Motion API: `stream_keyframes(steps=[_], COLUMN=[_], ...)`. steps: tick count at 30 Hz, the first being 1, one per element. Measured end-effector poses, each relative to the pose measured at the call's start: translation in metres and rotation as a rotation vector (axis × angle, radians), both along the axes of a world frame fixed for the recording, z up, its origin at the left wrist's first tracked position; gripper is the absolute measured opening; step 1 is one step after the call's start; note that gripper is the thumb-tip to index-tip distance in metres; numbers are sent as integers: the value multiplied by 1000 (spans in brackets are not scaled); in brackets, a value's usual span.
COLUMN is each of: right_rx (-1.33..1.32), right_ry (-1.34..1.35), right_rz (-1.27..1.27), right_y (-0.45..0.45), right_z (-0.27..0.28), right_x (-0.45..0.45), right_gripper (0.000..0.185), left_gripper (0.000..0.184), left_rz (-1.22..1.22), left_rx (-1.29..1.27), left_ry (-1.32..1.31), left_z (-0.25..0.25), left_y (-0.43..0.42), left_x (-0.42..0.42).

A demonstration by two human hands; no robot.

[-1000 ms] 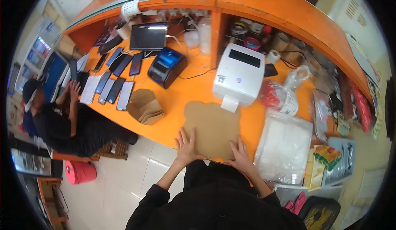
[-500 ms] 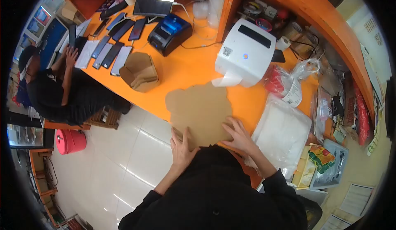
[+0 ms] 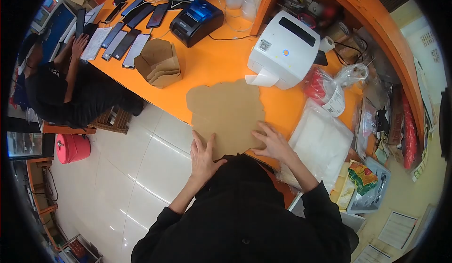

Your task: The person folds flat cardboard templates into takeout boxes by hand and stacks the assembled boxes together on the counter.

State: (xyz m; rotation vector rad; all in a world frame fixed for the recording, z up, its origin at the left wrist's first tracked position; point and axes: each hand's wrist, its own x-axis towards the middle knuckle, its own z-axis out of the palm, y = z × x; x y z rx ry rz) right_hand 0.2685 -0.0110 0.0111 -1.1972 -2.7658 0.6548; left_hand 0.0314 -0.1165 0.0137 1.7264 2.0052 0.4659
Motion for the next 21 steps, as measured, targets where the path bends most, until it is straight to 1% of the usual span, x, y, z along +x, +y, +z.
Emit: stream_keyframes(steps=[3,6,8,9,11,12,14,15,17,20,21], right_rx=[-25,-152,-266,-243,-197,-88,132,166,228,246,293], right_ry=[-13,-4,14,-11,-61,-77,-110,-87,-40,103,92], right_rz=[6,-1,-13,8,49,64,94,98,104,-3,-29], right_y=[2,10,15,16,15,11,1,-5,-23,-43,-43], right_z=[3,6,3,4,4,4,2,8,21,4,-7], right_x=[-1,2,7,6,6,5,3,-3,-26,-67,-74], right_gripper=[57,56,53,55,57,58,60,60,60,50,48], left_gripper=[89,77,66,61,51,47,42,40,38,36,35], left_rz=[-8,-7,-207,-308,-462,-538,-636,-682,-742,-851,-887], left_rx=[-13,111,261,338,306,289,323,342,334,267,234], left_ry=[16,16,77,108,59,33,140,193,189,225,244], left_z=[1,3,5,6,-3,0,9,15,15,22,24], left_y=[0,1,3,6,14,20,30,37,45,59,62], left_x=[0,-3,-19,-29,-50,-54,-57,-57,-60,-62,-62])
